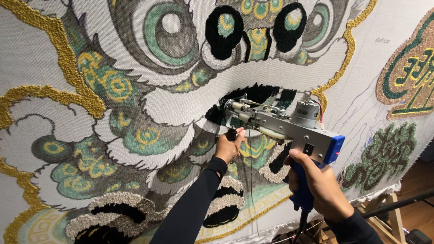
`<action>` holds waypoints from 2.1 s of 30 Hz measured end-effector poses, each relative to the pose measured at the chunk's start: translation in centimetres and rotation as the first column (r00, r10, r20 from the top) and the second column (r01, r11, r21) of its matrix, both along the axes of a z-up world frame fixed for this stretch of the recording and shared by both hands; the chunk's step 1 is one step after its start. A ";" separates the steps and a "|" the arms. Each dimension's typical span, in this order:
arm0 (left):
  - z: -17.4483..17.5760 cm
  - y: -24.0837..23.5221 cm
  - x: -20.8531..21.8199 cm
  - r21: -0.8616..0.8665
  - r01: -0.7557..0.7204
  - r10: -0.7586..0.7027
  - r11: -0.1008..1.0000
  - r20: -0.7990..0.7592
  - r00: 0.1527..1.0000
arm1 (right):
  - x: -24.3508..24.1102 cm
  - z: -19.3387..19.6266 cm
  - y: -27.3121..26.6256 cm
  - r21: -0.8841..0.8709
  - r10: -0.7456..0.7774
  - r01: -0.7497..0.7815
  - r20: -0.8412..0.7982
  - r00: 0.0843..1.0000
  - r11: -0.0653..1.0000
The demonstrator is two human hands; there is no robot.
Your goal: The person uses a handheld tufting gun to apply yarn to a large canvas stretched on a frame. They are filling in a dark section of a pre-drawn design featuring a stylized character face, moving the tool steadily across the surface to create a textured pile.
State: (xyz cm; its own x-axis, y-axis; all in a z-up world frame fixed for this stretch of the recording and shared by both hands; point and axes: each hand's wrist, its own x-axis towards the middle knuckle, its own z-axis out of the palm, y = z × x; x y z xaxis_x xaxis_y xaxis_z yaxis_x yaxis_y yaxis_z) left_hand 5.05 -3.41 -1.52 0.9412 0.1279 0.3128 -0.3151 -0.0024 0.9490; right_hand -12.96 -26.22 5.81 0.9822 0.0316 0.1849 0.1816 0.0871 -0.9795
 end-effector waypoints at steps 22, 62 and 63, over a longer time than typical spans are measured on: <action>1.9 -2.1 -3.1 -0.082 0.194 -0.201 0.978 -0.101 0.974 | -0.7 2.1 -3.5 0.014 0.068 -0.066 -0.138 0.988 0.998; -2.1 -7.2 -4.4 -0.065 0.133 -0.141 0.989 -0.128 0.982 | -1.4 0.5 -10.8 0.094 0.233 -0.221 -0.153 0.960 0.971; -2.3 -7.1 -4.2 -0.070 0.129 -0.137 0.989 -0.132 0.982 | -1.4 0.5 -10.7 0.095 0.233 -0.220 -0.156 0.960 0.971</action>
State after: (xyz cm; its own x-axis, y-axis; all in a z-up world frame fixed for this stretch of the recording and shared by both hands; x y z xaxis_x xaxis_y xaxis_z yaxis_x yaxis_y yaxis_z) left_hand 0.83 -10.51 -3.77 0.9842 0.0134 0.1764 -0.1769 0.0902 0.9801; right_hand -14.32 -36.90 6.29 0.9680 0.2489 0.0314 -0.0151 0.1825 -0.9831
